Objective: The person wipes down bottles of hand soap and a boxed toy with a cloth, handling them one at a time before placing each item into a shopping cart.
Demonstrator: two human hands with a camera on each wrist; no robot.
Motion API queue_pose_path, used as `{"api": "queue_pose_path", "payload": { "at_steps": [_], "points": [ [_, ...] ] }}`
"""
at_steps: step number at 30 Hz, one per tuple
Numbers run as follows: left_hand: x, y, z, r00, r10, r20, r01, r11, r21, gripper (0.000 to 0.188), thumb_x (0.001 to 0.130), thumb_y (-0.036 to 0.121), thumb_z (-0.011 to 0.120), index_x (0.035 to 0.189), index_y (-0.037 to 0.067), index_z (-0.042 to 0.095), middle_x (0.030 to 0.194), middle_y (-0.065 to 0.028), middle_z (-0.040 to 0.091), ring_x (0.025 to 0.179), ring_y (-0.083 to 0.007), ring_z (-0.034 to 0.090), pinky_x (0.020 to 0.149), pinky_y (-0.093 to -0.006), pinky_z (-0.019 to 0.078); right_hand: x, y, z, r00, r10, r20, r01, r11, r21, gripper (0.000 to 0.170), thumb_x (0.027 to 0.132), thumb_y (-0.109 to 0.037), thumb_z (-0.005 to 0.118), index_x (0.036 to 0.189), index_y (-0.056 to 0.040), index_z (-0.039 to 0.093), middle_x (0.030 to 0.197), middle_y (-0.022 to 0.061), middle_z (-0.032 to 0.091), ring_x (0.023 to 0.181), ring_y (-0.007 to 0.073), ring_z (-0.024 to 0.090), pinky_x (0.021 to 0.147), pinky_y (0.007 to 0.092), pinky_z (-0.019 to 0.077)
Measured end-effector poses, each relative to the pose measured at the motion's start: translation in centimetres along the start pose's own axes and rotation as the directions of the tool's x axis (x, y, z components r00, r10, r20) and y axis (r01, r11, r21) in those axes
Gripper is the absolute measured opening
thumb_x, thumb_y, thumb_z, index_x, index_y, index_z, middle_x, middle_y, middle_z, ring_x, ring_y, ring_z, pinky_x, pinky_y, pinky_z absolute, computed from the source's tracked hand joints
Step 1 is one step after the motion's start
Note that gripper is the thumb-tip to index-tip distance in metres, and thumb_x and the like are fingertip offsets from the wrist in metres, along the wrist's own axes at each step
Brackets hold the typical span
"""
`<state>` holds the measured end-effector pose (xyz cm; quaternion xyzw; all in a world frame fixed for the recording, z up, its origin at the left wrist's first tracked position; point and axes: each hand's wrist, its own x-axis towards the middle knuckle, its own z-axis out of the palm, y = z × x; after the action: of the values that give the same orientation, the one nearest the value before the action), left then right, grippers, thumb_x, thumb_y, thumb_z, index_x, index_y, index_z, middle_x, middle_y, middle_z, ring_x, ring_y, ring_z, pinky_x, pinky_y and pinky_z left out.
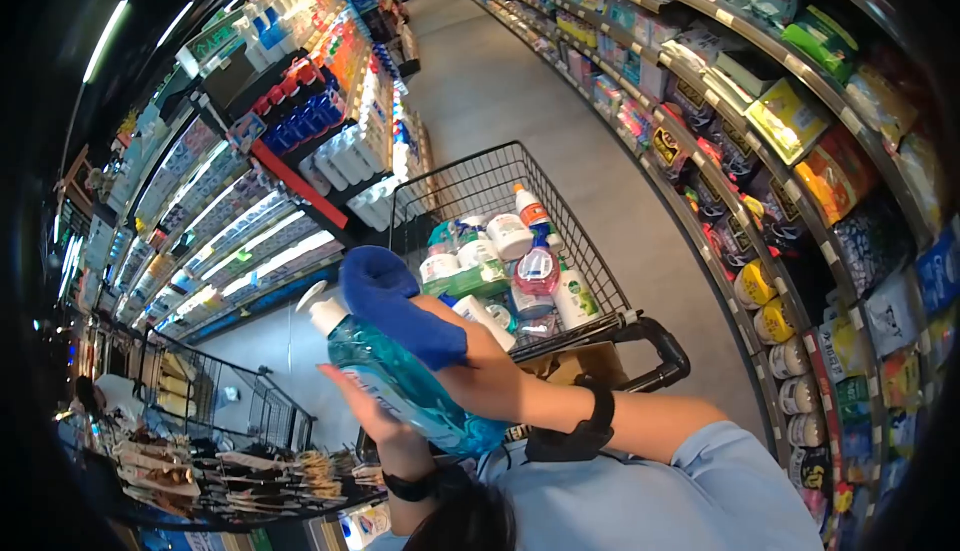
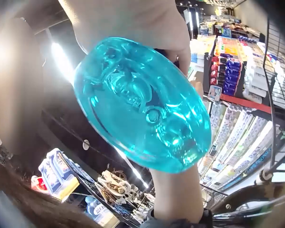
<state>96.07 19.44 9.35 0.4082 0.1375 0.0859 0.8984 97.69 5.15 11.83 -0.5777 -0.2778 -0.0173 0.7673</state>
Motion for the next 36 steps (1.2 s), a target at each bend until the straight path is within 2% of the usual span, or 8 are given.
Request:
{"api": "queue_pose_path", "payload": {
  "at_steps": [3, 12, 15, 18, 29, 30, 32, 36],
  "points": [
    [1.8, 1.0, -0.6, 0.909, 0.152, 0.389, -0.084, 0.979, -0.187, 0.073, 0.090, 0.060, 0.027, 0.136, 0.002, 0.031, 0.136, -0.0108, 0.039, 0.121, -0.0213, 0.042, 0.102, -0.0348, 0.0343, -1.2, 2.4, 1.7, 0.956, 0.246, -0.158, -0.220, 0.961, 0.166, 0.032, 0.089, -0.014, 0.054, 0.118, 0.0003, 0.052, 0.111, 0.0056, 0.056, 0.100, 0.0102, 0.049, 0.090, 0.0258, 0.0392],
    [4.0, 2.3, -0.4, 0.955, 0.234, -0.184, -0.231, 0.972, 0.039, 0.064, 0.093, 0.054, 0.027, 0.125, 0.001, 0.041, 0.119, -0.0166, 0.053, 0.101, -0.0277, 0.058, 0.083, -0.0360, 0.0524, -1.5, 3.9, 1.2, 0.696, 0.681, -0.227, -0.528, 0.700, 0.481, 0.040, 0.092, -0.032, 0.052, 0.120, -0.0043, 0.049, 0.102, 0.0000, 0.056, 0.089, 0.0088, 0.051, 0.080, 0.0265, 0.0430],
    [3.9, -0.3, 0.0, 0.606, 0.793, 0.061, -0.709, 0.504, 0.492, 0.061, 0.095, 0.049, 0.020, 0.125, -0.004, 0.029, 0.117, -0.0281, 0.047, 0.103, -0.0363, 0.055, 0.082, -0.0394, 0.0524, -0.7, 4.0, 0.9, 0.560, 0.780, -0.280, -0.582, 0.610, 0.537, 0.044, 0.091, -0.037, 0.050, 0.121, -0.0046, 0.048, 0.107, 0.0020, 0.056, 0.094, 0.0114, 0.052, 0.081, 0.0284, 0.0435],
    [3.1, -3.2, 1.8, 0.378, 0.833, 0.404, -0.879, 0.187, 0.438, 0.059, 0.093, 0.047, 0.034, 0.121, -0.005, 0.030, 0.120, -0.0300, 0.043, 0.108, -0.0412, 0.051, 0.085, -0.0461, 0.0495, -0.4, 7.2, -0.2, 0.449, 0.833, -0.324, -0.588, 0.548, 0.595, 0.041, 0.093, -0.036, 0.044, 0.119, -0.0046, 0.048, 0.106, 0.0049, 0.058, 0.095, 0.0159, 0.055, 0.080, 0.0315, 0.0452],
    [5.1, -6.3, 4.7, 0.405, 0.325, 0.855, -0.913, 0.087, 0.399, 0.066, 0.069, 0.023, 0.074, 0.126, 0.031, 0.041, 0.124, -0.0276, 0.038, 0.111, -0.0454, 0.042, 0.090, -0.0522, 0.0371, 1.9, 17.3, -9.2, 0.678, 0.657, 0.329, -0.712, 0.474, 0.518, 0.025, 0.087, -0.027, 0.056, 0.106, -0.0101, 0.055, 0.095, 0.0071, 0.060, 0.079, 0.0178, 0.062, 0.068, 0.0313, 0.0521],
    [5.7, -6.3, 5.3, 0.412, 0.329, 0.850, -0.909, 0.077, 0.410, 0.066, 0.069, 0.023, 0.074, 0.126, 0.031, 0.041, 0.124, -0.0276, 0.038, 0.111, -0.0454, 0.042, 0.090, -0.0522, 0.0371, 3.2, 9.6, -9.4, 0.719, 0.616, 0.322, -0.537, 0.197, 0.820, 0.026, 0.088, -0.025, 0.055, 0.107, -0.0085, 0.054, 0.093, 0.0061, 0.060, 0.082, 0.0158, 0.061, 0.071, 0.0290, 0.0511],
    [7.1, -6.3, 6.5, 0.447, 0.324, 0.834, -0.850, -0.138, 0.509, 0.090, 0.073, 0.026, 0.074, 0.141, 0.017, 0.017, 0.123, -0.0253, 0.037, 0.108, -0.0408, 0.044, 0.087, -0.0471, 0.0380, 5.2, 7.6, -9.1, 0.668, 0.735, -0.113, -0.569, 0.603, 0.560, 0.024, 0.089, -0.023, 0.051, 0.107, -0.0072, 0.055, 0.094, 0.0052, 0.060, 0.085, 0.0130, 0.059, 0.074, 0.0280, 0.0488],
    [10.5, -7.9, 7.7, 0.696, 0.288, 0.658, -0.670, -0.069, 0.739, 0.069, 0.085, 0.018, 0.057, 0.140, 0.003, 0.018, 0.114, -0.0248, 0.042, 0.104, -0.0344, 0.041, 0.089, -0.0410, 0.0344, 7.0, 6.5, -10.6, 0.677, 0.701, -0.226, -0.636, 0.711, 0.299, 0.024, 0.090, -0.022, 0.048, 0.105, -0.0072, 0.057, 0.096, 0.0045, 0.060, 0.087, 0.0120, 0.058, 0.076, 0.0277, 0.0459]
  ]
}}
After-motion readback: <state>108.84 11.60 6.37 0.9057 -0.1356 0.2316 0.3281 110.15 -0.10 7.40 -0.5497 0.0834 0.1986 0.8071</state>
